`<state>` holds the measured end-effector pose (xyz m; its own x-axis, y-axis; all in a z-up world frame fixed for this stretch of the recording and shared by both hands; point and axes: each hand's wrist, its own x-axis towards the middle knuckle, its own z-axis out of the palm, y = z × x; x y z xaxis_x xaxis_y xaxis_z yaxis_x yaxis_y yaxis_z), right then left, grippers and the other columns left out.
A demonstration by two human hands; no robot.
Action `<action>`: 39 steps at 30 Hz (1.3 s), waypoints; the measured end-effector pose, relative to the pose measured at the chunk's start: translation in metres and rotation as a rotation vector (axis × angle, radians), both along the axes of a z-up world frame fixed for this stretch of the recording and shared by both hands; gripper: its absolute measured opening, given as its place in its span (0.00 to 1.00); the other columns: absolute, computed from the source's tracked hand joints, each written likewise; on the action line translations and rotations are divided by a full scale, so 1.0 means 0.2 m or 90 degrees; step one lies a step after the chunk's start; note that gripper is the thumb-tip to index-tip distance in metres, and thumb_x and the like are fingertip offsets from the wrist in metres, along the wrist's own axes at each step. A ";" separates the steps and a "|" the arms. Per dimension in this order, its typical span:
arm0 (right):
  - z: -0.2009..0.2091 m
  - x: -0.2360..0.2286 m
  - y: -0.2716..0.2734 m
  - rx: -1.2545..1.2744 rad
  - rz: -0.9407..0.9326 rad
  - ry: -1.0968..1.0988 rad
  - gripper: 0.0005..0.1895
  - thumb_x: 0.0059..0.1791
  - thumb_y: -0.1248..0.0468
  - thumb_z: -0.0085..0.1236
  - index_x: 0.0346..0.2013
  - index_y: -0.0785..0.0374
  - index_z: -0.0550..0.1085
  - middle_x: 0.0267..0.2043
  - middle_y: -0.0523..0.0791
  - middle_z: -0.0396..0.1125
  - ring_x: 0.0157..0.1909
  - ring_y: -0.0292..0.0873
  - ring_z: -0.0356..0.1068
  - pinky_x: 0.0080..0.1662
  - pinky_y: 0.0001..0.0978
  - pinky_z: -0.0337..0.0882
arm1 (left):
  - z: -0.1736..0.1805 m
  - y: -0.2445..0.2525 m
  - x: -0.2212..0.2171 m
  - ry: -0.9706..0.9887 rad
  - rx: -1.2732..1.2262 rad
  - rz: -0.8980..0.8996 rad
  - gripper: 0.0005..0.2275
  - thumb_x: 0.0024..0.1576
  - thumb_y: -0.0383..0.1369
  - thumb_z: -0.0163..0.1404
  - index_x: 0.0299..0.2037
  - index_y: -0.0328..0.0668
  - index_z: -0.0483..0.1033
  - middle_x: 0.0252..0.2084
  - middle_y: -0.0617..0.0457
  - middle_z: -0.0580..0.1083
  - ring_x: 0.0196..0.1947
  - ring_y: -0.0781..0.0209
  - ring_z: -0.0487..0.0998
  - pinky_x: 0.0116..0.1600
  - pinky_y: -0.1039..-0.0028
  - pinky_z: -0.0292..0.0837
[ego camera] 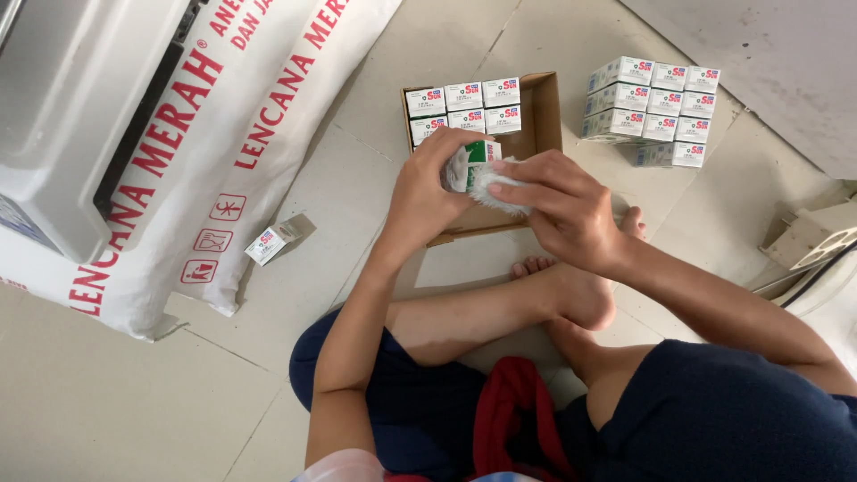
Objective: A person sits on the floor and uses a cloth to wipe down small product boxes before placing them into a larger cardboard container.
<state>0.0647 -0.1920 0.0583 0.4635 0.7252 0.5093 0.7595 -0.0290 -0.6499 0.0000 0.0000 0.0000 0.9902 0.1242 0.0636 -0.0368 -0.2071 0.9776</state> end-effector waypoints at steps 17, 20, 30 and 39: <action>0.03 0.12 -0.05 -0.022 -0.031 -0.021 0.21 0.43 0.89 0.52 0.44 0.72 0.82 0.44 0.58 0.73 0.44 0.62 0.75 0.46 0.54 0.76 | 0.15 -0.06 -0.03 0.006 -0.063 -0.062 0.29 0.44 0.42 0.69 0.53 0.37 0.74 0.51 0.38 0.74 0.57 0.35 0.74 0.62 0.46 0.66; 0.03 0.09 -0.05 -0.017 -0.038 -0.034 0.21 0.44 0.88 0.51 0.43 0.70 0.83 0.46 0.57 0.73 0.44 0.62 0.75 0.46 0.52 0.76 | 0.12 -0.06 -0.02 0.019 -0.085 -0.044 0.30 0.44 0.43 0.69 0.54 0.38 0.73 0.53 0.40 0.73 0.59 0.36 0.73 0.64 0.47 0.65; 0.04 0.07 -0.05 -0.014 -0.043 -0.016 0.21 0.44 0.87 0.49 0.43 0.70 0.83 0.46 0.57 0.73 0.44 0.61 0.75 0.46 0.51 0.75 | 0.11 -0.05 -0.02 0.030 -0.071 -0.047 0.30 0.43 0.42 0.70 0.54 0.38 0.73 0.52 0.40 0.73 0.59 0.36 0.72 0.64 0.47 0.63; 0.10 0.03 -0.10 -0.025 -0.049 -0.053 0.25 0.42 0.89 0.45 0.44 0.70 0.82 0.48 0.58 0.72 0.45 0.62 0.74 0.47 0.54 0.75 | 0.17 -0.04 -0.05 0.015 -0.018 -0.088 0.32 0.43 0.48 0.68 0.55 0.38 0.74 0.54 0.41 0.75 0.60 0.38 0.73 0.66 0.49 0.63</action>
<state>0.0703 -0.2124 0.0779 0.4755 0.7094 0.5202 0.8057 -0.1138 -0.5813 -0.0097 -0.0077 0.0337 0.9992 -0.0123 0.0386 -0.0402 -0.1736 0.9840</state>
